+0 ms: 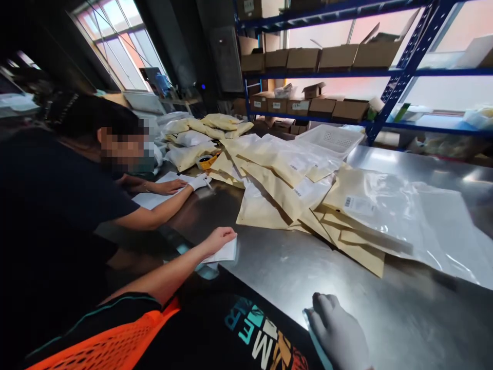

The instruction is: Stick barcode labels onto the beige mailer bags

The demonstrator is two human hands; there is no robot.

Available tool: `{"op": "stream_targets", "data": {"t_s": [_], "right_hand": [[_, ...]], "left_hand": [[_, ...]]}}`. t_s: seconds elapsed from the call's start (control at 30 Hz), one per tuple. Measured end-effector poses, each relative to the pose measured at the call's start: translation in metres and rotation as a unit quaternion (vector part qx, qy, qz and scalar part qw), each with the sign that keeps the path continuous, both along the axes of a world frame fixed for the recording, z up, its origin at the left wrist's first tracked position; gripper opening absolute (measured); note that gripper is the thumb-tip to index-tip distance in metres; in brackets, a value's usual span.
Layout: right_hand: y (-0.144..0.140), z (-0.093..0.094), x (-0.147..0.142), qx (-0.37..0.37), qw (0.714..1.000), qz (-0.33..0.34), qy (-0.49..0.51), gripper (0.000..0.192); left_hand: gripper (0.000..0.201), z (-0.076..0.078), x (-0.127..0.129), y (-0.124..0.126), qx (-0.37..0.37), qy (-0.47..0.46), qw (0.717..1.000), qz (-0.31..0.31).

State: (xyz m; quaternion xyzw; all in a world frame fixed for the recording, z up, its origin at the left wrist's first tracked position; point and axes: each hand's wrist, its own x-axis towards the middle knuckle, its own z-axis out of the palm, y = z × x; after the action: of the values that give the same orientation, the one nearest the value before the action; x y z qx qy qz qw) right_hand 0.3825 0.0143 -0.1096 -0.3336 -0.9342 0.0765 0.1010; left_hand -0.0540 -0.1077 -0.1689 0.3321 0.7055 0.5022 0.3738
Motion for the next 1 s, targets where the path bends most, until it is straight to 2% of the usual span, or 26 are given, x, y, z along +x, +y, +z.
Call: {"op": "stream_targets", "data": {"t_s": [0.07, 0.17, 0.37, 0.47, 0.57, 0.63, 0.73, 0.87, 1.0], "right_hand": [[0.0, -0.007, 0.004, 0.001, 1.0, 0.031, -0.002, 0.027], [0.0, -0.013, 0.007, 0.007, 0.999, 0.051, 0.0, 0.028], [-0.002, -0.014, 0.004, 0.004, 1.0, 0.012, -0.012, 0.024], [0.001, -0.008, 0.0, -0.058, 0.996, -0.02, -0.059, 0.028], [0.005, 0.005, -0.012, -0.139, 0.976, -0.068, -0.152, 0.03], [0.007, 0.013, -0.025, -0.168, 0.954, -0.117, -0.219, 0.033], [0.009, 0.019, -0.045, -0.194, 0.915, -0.18, -0.305, 0.039], [0.013, 0.024, -0.061, -0.194, 0.883, -0.22, -0.367, 0.05], [0.019, 0.029, -0.069, -0.172, 0.872, -0.194, -0.415, 0.051]], "left_hand": [[0.062, -0.005, -0.006, 0.001, -0.046, 0.01, 0.998, -0.035], [0.064, -0.003, -0.013, 0.002, -0.11, 0.016, 0.99, -0.086], [0.061, 0.013, -0.017, 0.011, -0.154, 0.018, 0.977, -0.145], [0.05, 0.022, -0.015, 0.015, -0.156, 0.009, 0.975, -0.158], [0.04, 0.026, -0.02, 0.006, -0.158, -0.019, 0.974, -0.163], [0.034, 0.026, -0.03, -0.014, -0.159, -0.04, 0.973, -0.163], [0.025, 0.026, -0.05, -0.066, -0.161, -0.042, 0.978, -0.127], [0.021, 0.033, -0.069, -0.153, -0.185, 0.004, 0.983, -0.021], [0.021, 0.039, -0.067, -0.224, -0.221, 0.068, 0.966, 0.115]]}}
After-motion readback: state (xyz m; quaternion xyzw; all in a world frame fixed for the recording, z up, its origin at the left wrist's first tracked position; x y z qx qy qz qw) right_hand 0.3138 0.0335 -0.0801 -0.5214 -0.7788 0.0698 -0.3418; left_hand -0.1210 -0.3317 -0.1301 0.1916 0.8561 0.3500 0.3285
